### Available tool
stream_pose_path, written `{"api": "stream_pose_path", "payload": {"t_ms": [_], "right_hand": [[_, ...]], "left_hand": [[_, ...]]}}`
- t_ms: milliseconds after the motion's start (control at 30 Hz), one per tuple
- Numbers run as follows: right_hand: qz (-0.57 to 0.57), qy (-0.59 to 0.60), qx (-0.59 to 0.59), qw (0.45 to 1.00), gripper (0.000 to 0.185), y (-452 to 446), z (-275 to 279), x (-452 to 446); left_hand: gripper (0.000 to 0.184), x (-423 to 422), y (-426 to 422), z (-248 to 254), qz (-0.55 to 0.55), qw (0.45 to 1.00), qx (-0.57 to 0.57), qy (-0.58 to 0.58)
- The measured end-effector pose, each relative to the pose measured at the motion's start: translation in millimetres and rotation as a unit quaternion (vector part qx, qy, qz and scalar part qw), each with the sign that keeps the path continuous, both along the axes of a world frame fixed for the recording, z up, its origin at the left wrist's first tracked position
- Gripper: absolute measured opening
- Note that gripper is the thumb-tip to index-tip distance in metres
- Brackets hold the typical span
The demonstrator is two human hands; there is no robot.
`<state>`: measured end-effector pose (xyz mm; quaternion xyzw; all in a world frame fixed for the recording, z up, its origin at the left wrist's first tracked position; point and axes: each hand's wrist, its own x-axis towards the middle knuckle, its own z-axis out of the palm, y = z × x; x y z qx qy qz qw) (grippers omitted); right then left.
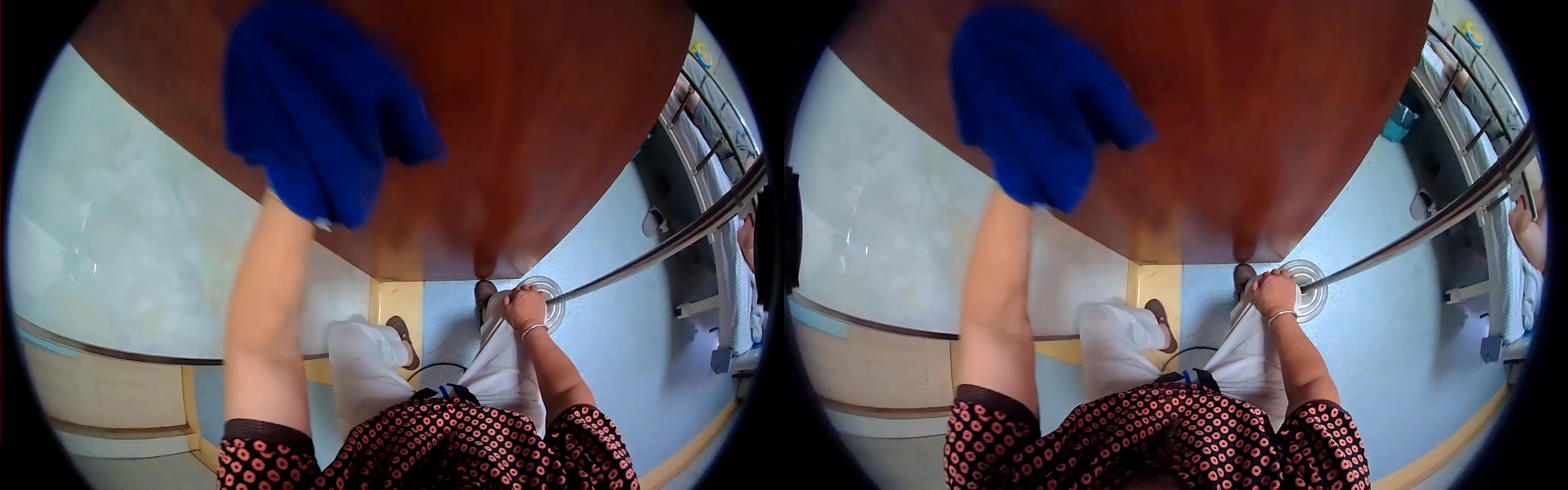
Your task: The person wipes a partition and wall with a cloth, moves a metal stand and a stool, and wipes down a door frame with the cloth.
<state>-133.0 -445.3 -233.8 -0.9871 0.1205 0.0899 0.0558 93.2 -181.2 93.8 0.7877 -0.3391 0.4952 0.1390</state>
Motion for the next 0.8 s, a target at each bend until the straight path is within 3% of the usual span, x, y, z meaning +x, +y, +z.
{"api": "stream_pose_path", "payload": {"t_ms": [100,200,333,500,667,800], "right_hand": [[-0.005,0.004,-0.009,1.0,0.032,0,-3,1],[-0.011,0.009,-0.006,1.0,0.032,0,-9,0],[-0.014,-0.019,-0.008,1.0,0.033,0,-18,-3],[-0.026,-0.014,-0.008,1.0,0.035,-3,-21,-6],[-0.033,-0.017,0.008,0.999,0.034,-5,-20,-7],[-0.032,-0.036,0.017,0.999,0.033,-5,-19,-12]], "left_hand": [[0.042,-24,-25,-93,-0.094,0.981,-0.02,0.169],[0.041,-56,-45,-175,-0.169,0.916,-0.062,0.359],[0.04,-69,-57,-195,-0.205,0.861,-0.093,0.455],[0.038,-49,-67,-121,-0.209,0.935,-0.04,0.283],[0.036,-16,-61,35,-0.097,0.995,0.008,-0.011],[0.034,-4,-77,163,-0.019,0.994,0.022,-0.106]]}}
